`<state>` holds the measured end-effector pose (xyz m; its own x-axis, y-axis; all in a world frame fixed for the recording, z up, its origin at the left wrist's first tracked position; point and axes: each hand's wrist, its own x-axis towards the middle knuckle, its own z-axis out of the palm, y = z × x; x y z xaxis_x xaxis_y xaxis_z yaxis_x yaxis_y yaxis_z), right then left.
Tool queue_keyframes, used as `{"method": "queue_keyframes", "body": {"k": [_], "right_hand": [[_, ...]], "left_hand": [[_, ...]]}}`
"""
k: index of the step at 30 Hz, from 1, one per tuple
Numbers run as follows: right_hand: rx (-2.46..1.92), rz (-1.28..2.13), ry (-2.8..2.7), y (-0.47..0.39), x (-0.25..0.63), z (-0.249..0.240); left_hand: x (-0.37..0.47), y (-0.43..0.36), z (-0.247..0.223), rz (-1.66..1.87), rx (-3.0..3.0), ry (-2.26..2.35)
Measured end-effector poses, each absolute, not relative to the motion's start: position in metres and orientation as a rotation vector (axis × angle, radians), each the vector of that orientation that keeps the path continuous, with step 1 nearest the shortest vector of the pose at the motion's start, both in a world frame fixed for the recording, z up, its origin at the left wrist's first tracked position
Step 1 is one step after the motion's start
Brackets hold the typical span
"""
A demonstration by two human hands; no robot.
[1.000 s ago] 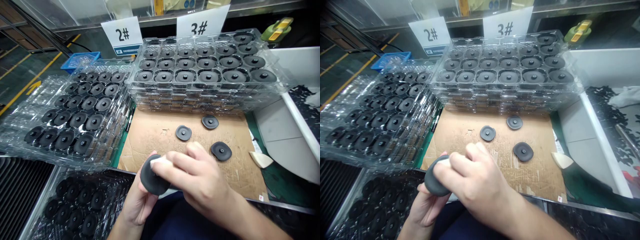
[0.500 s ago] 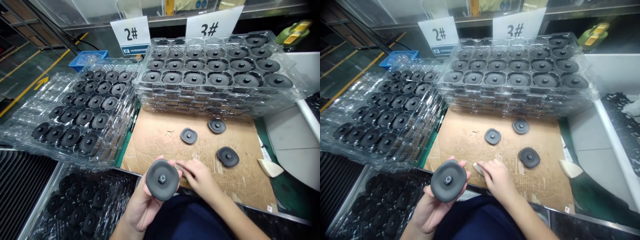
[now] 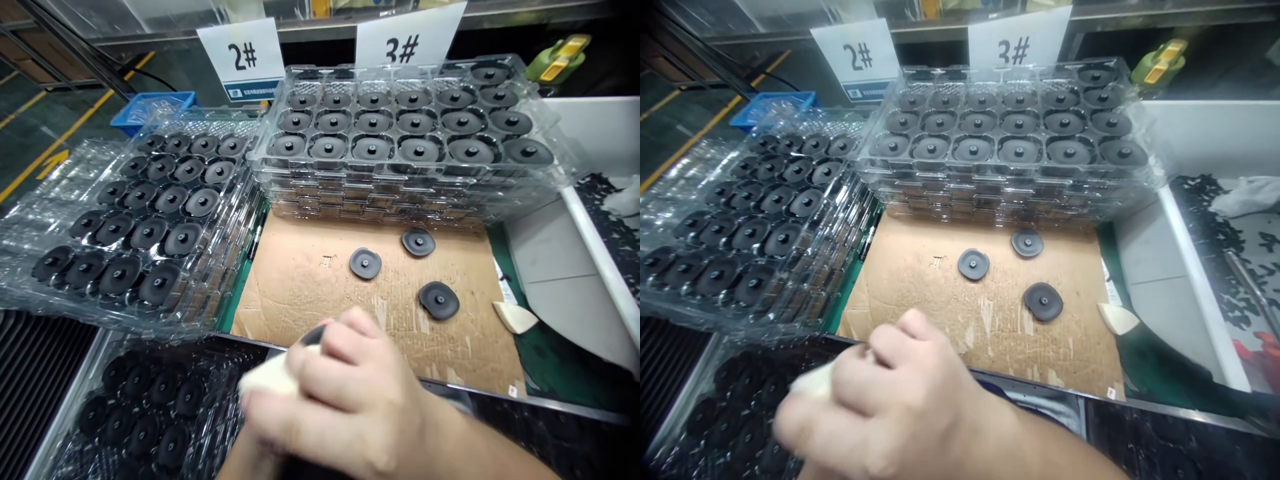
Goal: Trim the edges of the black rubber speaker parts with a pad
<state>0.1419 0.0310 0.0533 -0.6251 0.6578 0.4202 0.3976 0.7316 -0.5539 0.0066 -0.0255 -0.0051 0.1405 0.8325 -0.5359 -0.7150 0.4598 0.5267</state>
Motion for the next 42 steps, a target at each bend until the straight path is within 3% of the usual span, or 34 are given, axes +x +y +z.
{"method": "queue_keyframes", "body": {"k": [2, 5, 9, 14, 19, 24, 27, 32, 37, 40, 42], "right_hand": [[-0.698, 0.718, -2.247, 0.038, 0.146, 0.05], [-1.037, 0.91, -2.03, 0.043, 0.162, 0.033], [-1.395, 0.983, -1.865, 0.026, 0.178, -0.016], [-1.372, 1.014, -1.973, 0.007, 0.177, -0.058], [-1.425, 0.915, -1.768, 0.018, 0.171, -0.001], [-1.004, 0.983, -1.982, 0.014, 0.147, 0.055], [-1.061, 1.169, -2.165, 0.016, 0.137, 0.057], [-1.025, 0.944, -2.042, 0.021, 0.131, 0.05], [-0.999, 1.193, -2.167, 0.016, 0.16, 0.058], [-1.199, 0.89, -2.222, 0.018, 0.168, 0.056], [-1.053, 0.686, -2.234, 0.024, 0.164, 0.05]], "left_hand": [[0.005, -0.025, -0.005, 1.084, 0.188, 0.849], [-0.003, -0.023, -0.004, 1.043, 0.205, 0.776], [-0.014, -0.022, -0.004, 1.043, 0.157, 0.659], [-0.013, -0.023, -0.005, 1.068, 0.151, 0.604], [-0.004, -0.023, -0.006, 1.088, 0.155, 0.646], [-0.001, -0.02, -0.007, 1.105, 0.148, 0.766], [-0.001, -0.018, -0.006, 1.158, 0.199, 0.805], [-0.003, -0.017, -0.006, 1.117, 0.173, 0.74], [-0.011, -0.021, -0.009, 1.112, 0.232, 0.659], [-0.011, -0.023, -0.012, 1.143, 0.206, 0.711], [-0.01, -0.024, -0.013, 1.132, 0.171, 0.703]]}}
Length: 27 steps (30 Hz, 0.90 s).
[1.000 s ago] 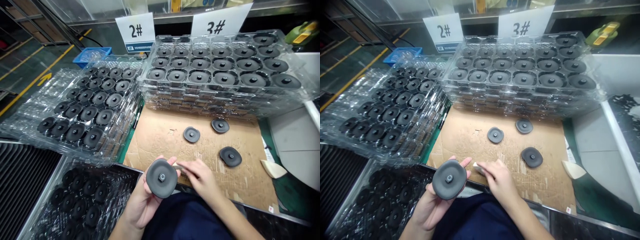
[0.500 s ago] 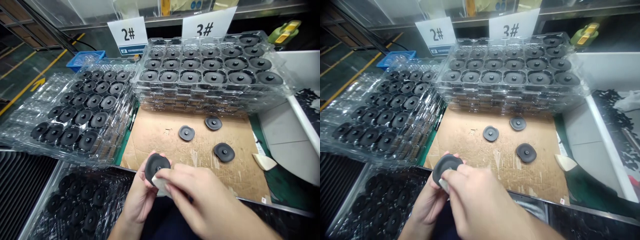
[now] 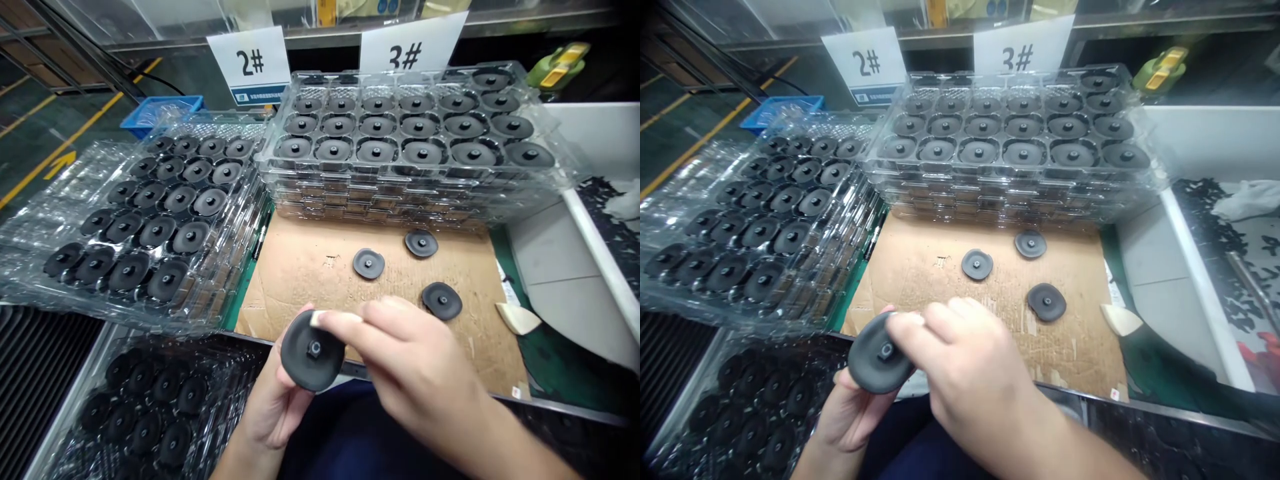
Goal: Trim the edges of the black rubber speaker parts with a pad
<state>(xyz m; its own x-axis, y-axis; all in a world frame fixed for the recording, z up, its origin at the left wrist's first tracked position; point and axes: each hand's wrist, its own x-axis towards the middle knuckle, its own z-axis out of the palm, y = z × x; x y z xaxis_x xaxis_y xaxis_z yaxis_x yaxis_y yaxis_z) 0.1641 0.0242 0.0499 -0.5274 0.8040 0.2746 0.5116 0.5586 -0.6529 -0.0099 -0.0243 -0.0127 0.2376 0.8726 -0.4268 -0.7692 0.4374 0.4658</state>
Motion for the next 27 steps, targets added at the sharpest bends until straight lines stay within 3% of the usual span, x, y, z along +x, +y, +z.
{"method": "queue_keyframes", "body": {"k": [3, 6, 14, 21, 27], "right_hand": [[-0.829, 0.827, -2.116, 0.036, 0.16, 0.037], [-1.127, 1.047, -1.886, 0.04, 0.164, 0.014], [-1.426, 0.973, -1.798, 0.013, 0.165, -0.075], [-1.417, 0.962, -1.779, 0.007, 0.175, -0.051], [-1.44, 0.847, -1.845, -0.004, 0.178, -0.055]], "left_hand": [[-0.009, -0.025, -0.012, 1.068, 0.157, 0.665], [-0.008, -0.025, -0.008, 1.047, 0.148, 0.619], [-0.008, -0.025, -0.004, 1.04, 0.104, 0.442], [-0.006, -0.023, 0.005, 1.031, 0.269, 0.442], [0.002, -0.019, 0.002, 1.127, 1.349, 1.026]]}}
